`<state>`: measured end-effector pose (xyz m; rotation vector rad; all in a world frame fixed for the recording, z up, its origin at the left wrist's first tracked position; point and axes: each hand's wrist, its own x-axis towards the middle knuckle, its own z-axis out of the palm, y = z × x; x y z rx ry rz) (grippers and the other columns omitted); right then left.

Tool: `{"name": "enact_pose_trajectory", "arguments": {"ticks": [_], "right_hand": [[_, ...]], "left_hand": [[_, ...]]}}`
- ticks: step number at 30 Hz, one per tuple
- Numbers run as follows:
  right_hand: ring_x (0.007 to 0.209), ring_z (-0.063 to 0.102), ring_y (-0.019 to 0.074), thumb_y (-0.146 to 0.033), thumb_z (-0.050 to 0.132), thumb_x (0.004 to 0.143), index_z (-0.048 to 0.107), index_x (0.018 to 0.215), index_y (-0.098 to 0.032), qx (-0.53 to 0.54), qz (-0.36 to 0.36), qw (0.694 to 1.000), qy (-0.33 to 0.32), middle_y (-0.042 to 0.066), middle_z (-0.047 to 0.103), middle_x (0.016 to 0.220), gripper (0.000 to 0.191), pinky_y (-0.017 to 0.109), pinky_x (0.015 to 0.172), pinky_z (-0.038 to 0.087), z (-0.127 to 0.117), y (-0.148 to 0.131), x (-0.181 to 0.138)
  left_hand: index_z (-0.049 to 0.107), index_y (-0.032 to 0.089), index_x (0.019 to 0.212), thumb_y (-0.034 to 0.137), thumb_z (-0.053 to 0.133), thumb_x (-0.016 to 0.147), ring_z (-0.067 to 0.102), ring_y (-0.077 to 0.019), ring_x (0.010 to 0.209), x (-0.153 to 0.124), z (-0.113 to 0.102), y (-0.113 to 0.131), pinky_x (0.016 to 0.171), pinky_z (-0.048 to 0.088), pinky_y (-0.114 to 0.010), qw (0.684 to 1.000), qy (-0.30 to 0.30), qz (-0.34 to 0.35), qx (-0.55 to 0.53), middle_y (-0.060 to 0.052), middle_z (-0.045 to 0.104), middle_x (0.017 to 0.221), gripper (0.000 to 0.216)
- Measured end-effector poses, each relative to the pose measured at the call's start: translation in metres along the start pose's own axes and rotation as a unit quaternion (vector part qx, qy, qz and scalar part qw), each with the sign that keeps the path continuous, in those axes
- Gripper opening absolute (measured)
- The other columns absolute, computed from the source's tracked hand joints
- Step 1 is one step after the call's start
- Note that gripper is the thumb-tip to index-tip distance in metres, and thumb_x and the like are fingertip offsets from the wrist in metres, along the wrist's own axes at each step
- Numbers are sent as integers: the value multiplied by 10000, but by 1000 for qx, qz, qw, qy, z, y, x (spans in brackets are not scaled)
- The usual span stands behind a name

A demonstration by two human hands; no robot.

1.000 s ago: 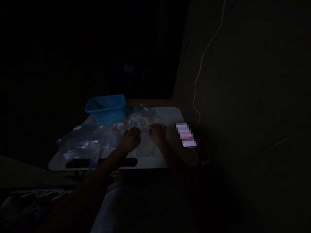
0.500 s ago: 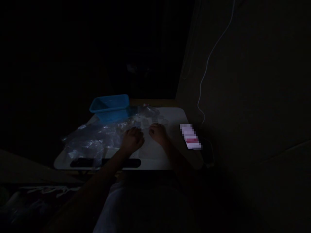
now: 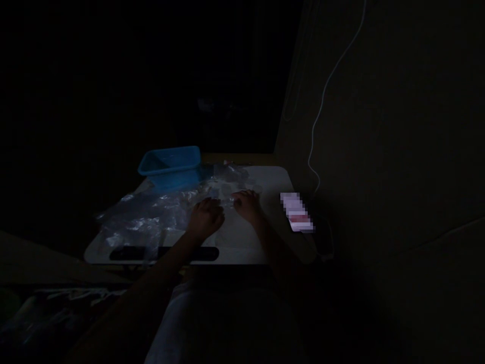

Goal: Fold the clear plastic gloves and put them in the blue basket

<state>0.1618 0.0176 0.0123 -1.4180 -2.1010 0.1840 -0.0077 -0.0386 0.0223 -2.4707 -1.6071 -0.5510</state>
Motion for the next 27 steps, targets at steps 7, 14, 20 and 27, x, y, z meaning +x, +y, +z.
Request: {"name": "enact_pose_trajectory", "arguments": {"ticks": [7, 14, 20, 27], "right_hand": [[824, 574, 165, -139, 497, 721, 661, 966, -230, 39, 6, 999, -4, 12, 683, 806, 309, 322, 864, 379, 0, 1, 2], [669, 593, 121, -209, 479, 717, 611, 944, -190, 269, 54, 961, 34, -13, 646, 720, 263, 237, 669, 454, 7, 12, 5], [675, 617, 133, -293, 495, 728, 575, 783, -185, 369, 89, 924, 51, 1, 651, 692, 146, 242, 671, 464, 2, 11, 6], [658, 611, 137, -292, 519, 725, 626, 823, -170, 360, 68, 929, 46, 11, 654, 678, 190, 249, 642, 464, 5, 15, 6]], "left_hand": [[621, 222, 1015, 324, 451, 798, 398, -283, 1184, 0, 2, -1, 931, 344, -438, 1000, -7, 1, 9, -73, 529, 1222, 294], [552, 263, 1172, 380, 399, 849, 285, -325, 1274, 0, 10, -3, 971, 281, -518, 999, -23, 32, 5, -82, 383, 1378, 377], [550, 323, 1175, 446, 342, 871, 233, -340, 1301, 0, 9, 0, 993, 210, -580, 998, -26, 50, 3, -48, 326, 1420, 388], [503, 238, 1233, 450, 319, 871, 241, -342, 1300, 0, 11, 1, 998, 208, -576, 999, -31, -14, 41, -96, 318, 1424, 458]]}}
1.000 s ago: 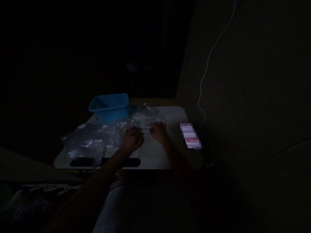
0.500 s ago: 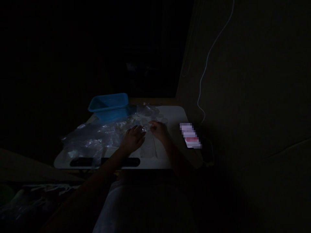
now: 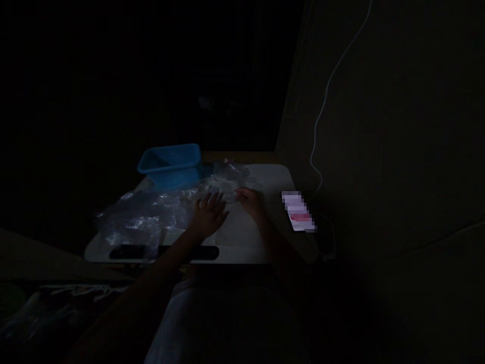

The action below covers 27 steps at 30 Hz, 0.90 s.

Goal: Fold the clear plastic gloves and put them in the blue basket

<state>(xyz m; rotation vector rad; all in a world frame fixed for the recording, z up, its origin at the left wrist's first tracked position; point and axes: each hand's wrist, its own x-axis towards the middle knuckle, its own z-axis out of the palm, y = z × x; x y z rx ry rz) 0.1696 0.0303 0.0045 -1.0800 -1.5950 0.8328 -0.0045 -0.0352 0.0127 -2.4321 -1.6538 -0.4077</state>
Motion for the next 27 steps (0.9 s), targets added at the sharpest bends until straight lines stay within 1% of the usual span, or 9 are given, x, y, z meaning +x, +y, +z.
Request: {"name": "enact_pose_trajectory", "arguments": {"ticks": [2, 5, 7, 10, 14, 18, 22, 24, 27], "right_hand": [[632, 600, 129, -273, 507, 728, 643, 833, -167, -7, -5, 1000, -7, 7, 651, 662, 202, 240, 611, 458, 1, 3, 0], [624, 595, 121, -214, 477, 723, 665, 842, -177, -42, -2, 999, -20, 5, 667, 701, 226, 228, 591, 455, 2, 4, -1], [657, 606, 125, -172, 463, 712, 677, 840, -187, -83, -3, 996, -26, 4, 682, 747, 250, 231, 617, 461, 3, 2, -2], [722, 625, 138, -140, 465, 708, 690, 832, -182, -137, -9, 990, -35, 16, 698, 796, 261, 242, 678, 466, 3, 0, -3], [718, 635, 148, -137, 494, 711, 698, 809, -183, -189, -16, 981, -46, 22, 707, 783, 231, 246, 680, 468, 5, 2, -4], [695, 634, 141, -155, 501, 722, 701, 776, -203, -216, -33, 974, -54, 3, 707, 759, 213, 234, 659, 464, 5, 4, -4], [628, 616, 129, -156, 506, 711, 698, 864, -196, -260, -38, 964, -45, -6, 693, 693, 249, 230, 650, 445, 4, -1, -5], [622, 610, 130, -151, 511, 704, 696, 876, -195, -293, -54, 954, -43, -5, 689, 676, 256, 248, 701, 431, 3, -4, -6], [678, 622, 135, -149, 516, 708, 697, 804, -204, -331, -90, 938, -52, 4, 703, 724, 213, 280, 807, 382, 4, -7, -8]], "left_hand": [[486, 219, 1248, 452, 314, 869, 240, -348, 1300, 0, 0, 1, 994, 216, -573, 1000, -7, -6, 8, -107, 322, 1420, 477], [456, 192, 1274, 450, 322, 864, 249, -359, 1294, 0, -1, 1, 984, 230, -573, 1000, -17, -13, 15, -134, 335, 1409, 503], [447, 181, 1281, 451, 334, 857, 253, -364, 1290, 0, -1, 2, 979, 231, -578, 1000, -19, -16, 18, -149, 343, 1401, 515], [476, 182, 1254, 444, 363, 842, 264, -362, 1285, -1, -1, 1, 978, 232, -572, 1000, -13, -12, 21, -154, 360, 1389, 501], [537, 186, 1187, 409, 403, 823, 296, -355, 1270, -2, -3, 0, 976, 249, -547, 1000, -2, -6, 12, -147, 391, 1369, 448], [593, 202, 1102, 375, 433, 810, 331, -318, 1255, -3, -5, -2, 977, 266, -506, 1000, 24, 16, -9, -109, 424, 1353, 376], [651, 211, 972, 384, 423, 821, 386, -294, 1213, -4, -7, -3, 951, 307, -470, 998, 56, 18, -33, -78, 512, 1273, 324], [672, 199, 892, 371, 409, 828, 411, -289, 1188, -4, -8, -2, 933, 327, -456, 997, 61, 10, -40, -75, 550, 1221, 321], [675, 185, 845, 339, 406, 825, 439, -285, 1151, -3, -11, -1, 905, 354, -439, 997, 67, -4, -47, -80, 582, 1163, 310]]}}
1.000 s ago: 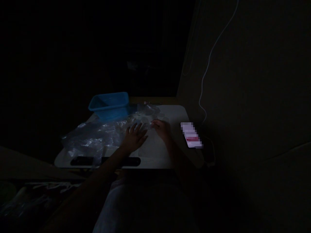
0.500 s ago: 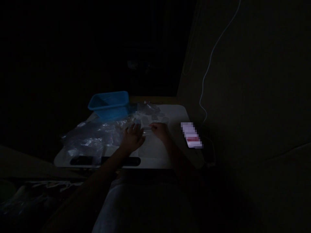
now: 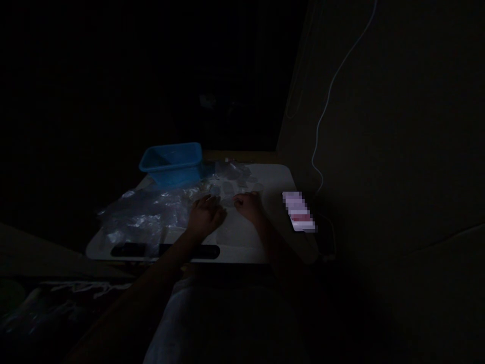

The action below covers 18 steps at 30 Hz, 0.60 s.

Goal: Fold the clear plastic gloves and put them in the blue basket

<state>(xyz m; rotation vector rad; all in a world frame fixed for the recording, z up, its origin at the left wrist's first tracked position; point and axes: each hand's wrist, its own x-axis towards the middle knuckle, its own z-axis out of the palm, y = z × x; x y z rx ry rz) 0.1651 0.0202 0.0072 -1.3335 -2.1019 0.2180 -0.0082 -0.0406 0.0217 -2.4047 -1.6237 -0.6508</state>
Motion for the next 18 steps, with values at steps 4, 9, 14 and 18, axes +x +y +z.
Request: {"name": "enact_pose_trajectory", "arguments": {"ticks": [4, 9, 14, 18], "right_hand": [[714, 633, 128, -171, 505, 745, 682, 719, -206, -11, -24, 1000, -14, 2, 712, 750, 182, 267, 812, 352, 0, -1, -1], [749, 637, 124, -161, 493, 752, 672, 692, -206, -13, -27, 999, -25, -3, 714, 764, 194, 254, 817, 339, 0, 0, -1], [754, 635, 132, -179, 487, 762, 678, 738, -208, -25, -14, 999, -34, 2, 713, 776, 195, 274, 837, 316, -1, -3, -2], [737, 626, 138, -185, 501, 745, 682, 756, -209, -39, 3, 999, -37, 0, 709, 764, 183, 280, 824, 315, -4, -7, -2]], "left_hand": [[636, 138, 980, 289, 419, 803, 480, -271, 1082, 0, -1, 0, 879, 381, -412, 1000, 13, -5, -15, -117, 611, 1083, 318], [536, 124, 1165, 279, 399, 811, 448, -287, 1136, 0, 1, -1, 903, 359, -441, 1000, 8, -3, -17, -128, 570, 1178, 410], [508, 109, 1195, 287, 347, 841, 462, -267, 1127, -1, 3, -3, 915, 354, -422, 999, 32, -2, -30, -127, 570, 1181, 427], [515, 112, 1186, 304, 327, 859, 453, -270, 1147, 0, 2, -2, 916, 353, -419, 1000, 11, -6, -21, -125, 562, 1199, 424]]}}
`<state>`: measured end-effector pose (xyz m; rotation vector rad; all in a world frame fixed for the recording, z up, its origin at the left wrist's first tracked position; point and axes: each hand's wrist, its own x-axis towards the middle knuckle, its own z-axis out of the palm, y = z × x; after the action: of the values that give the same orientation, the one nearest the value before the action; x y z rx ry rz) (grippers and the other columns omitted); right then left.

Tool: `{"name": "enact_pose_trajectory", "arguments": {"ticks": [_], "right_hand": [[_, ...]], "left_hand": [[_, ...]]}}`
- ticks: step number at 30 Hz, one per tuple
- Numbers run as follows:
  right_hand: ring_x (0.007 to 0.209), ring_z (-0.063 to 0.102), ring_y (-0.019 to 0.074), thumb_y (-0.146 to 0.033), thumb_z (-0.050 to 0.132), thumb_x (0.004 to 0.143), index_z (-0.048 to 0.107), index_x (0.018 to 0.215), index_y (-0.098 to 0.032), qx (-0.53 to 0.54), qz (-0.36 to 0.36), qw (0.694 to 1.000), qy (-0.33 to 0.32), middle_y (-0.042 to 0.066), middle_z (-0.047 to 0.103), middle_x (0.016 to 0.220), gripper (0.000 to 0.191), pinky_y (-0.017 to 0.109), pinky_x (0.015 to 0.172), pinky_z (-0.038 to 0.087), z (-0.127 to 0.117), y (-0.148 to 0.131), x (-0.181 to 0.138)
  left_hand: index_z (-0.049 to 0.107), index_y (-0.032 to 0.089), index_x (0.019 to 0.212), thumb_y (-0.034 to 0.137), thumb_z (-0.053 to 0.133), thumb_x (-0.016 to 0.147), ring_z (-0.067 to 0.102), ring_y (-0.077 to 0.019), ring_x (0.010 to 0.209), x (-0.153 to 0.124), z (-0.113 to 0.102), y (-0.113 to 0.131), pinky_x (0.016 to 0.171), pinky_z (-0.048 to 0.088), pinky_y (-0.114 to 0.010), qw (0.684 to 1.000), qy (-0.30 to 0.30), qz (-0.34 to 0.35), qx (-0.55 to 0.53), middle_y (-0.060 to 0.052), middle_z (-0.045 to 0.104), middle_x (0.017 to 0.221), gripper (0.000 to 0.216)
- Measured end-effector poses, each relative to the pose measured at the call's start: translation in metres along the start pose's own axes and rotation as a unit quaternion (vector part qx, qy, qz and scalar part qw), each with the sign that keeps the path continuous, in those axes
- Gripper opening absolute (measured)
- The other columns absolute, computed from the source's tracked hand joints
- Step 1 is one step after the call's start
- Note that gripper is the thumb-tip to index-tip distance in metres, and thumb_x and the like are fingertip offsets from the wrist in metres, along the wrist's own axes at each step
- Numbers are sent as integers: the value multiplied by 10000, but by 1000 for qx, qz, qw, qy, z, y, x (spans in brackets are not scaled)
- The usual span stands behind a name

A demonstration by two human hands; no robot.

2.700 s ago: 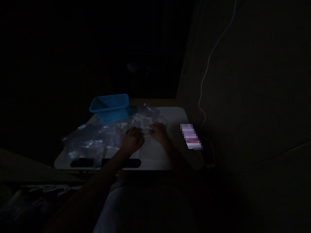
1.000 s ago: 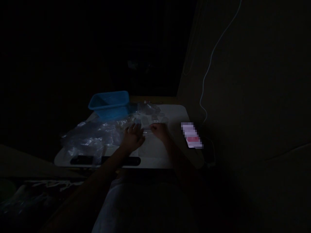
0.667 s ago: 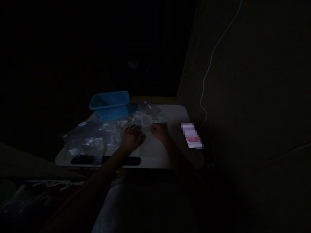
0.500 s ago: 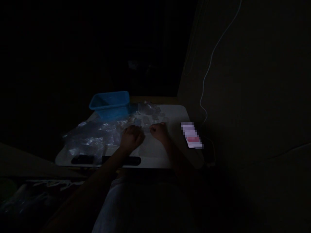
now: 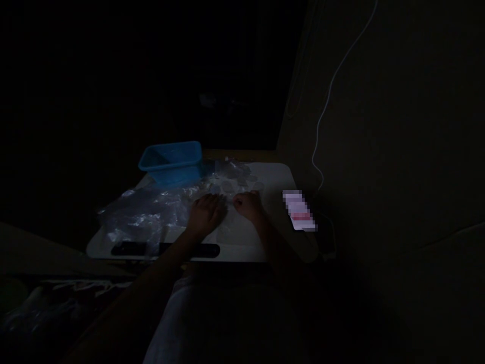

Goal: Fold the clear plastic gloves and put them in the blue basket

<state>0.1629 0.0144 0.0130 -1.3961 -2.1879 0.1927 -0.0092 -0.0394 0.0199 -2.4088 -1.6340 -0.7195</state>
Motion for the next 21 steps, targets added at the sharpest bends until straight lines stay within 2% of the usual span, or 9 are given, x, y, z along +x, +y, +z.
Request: {"name": "enact_pose_trajectory", "arguments": {"ticks": [3, 6, 11, 14, 18, 21], "right_hand": [[781, 605, 152, -196, 493, 759, 681, 733, -210, -13, 4, 1000, 4, 9, 700, 781, 191, 296, 820, 311, -4, -2, -1], [890, 551, 185, -201, 490, 771, 688, 771, -212, -49, 4, 999, 13, 38, 670, 843, 199, 327, 839, 298, -7, -5, -3], [1119, 392, 225, -290, 489, 822, 608, 1104, -300, -98, -85, 991, -26, 46, 539, 1183, 306, 381, 917, 240, -8, -13, -8], [1230, 276, 250, -401, 408, 873, 567, 1151, -360, -119, -123, 984, -43, 6, 414, 1345, 323, 416, 954, 203, -4, -16, -9], [1255, 256, 264, -445, 303, 904, 575, 1137, -369, -140, -103, 984, -40, -3, 397, 1367, 366, 441, 966, 192, 1, -16, -9], [1248, 273, 275, -448, 313, 899, 549, 1175, -348, -152, -74, 985, -32, 23, 402, 1365, 377, 451, 962, 199, 3, -15, -9]], "left_hand": [[605, 154, 1054, 340, 333, 867, 431, -277, 1179, 0, -1, 2, 924, 340, -434, 999, -30, 13, 1, -92, 585, 1178, 379], [646, 174, 949, 347, 332, 869, 430, -272, 1180, 0, -2, 3, 924, 336, -441, 999, -35, 14, 1, -74, 611, 1137, 367], [639, 167, 966, 326, 336, 865, 438, -263, 1167, 1, -3, 4, 907, 353, -428, 999, -41, 23, 5, -82, 630, 1087, 357], [626, 149, 1002, 320, 350, 858, 456, -266, 1138, 1, -2, 4, 893, 364, -423, 999, -36, 21, 9, -97, 635, 1064, 356], [632, 143, 980, 319, 351, 860, 486, -265, 1076, 1, -2, 4, 856, 379, -413, 999, -26, 22, 17, -105, 646, 1011, 353], [638, 144, 926, 314, 350, 859, 494, -265, 1046, 1, -2, 4, 835, 382, -413, 999, -24, 21, 22, -104, 652, 959, 341]]}}
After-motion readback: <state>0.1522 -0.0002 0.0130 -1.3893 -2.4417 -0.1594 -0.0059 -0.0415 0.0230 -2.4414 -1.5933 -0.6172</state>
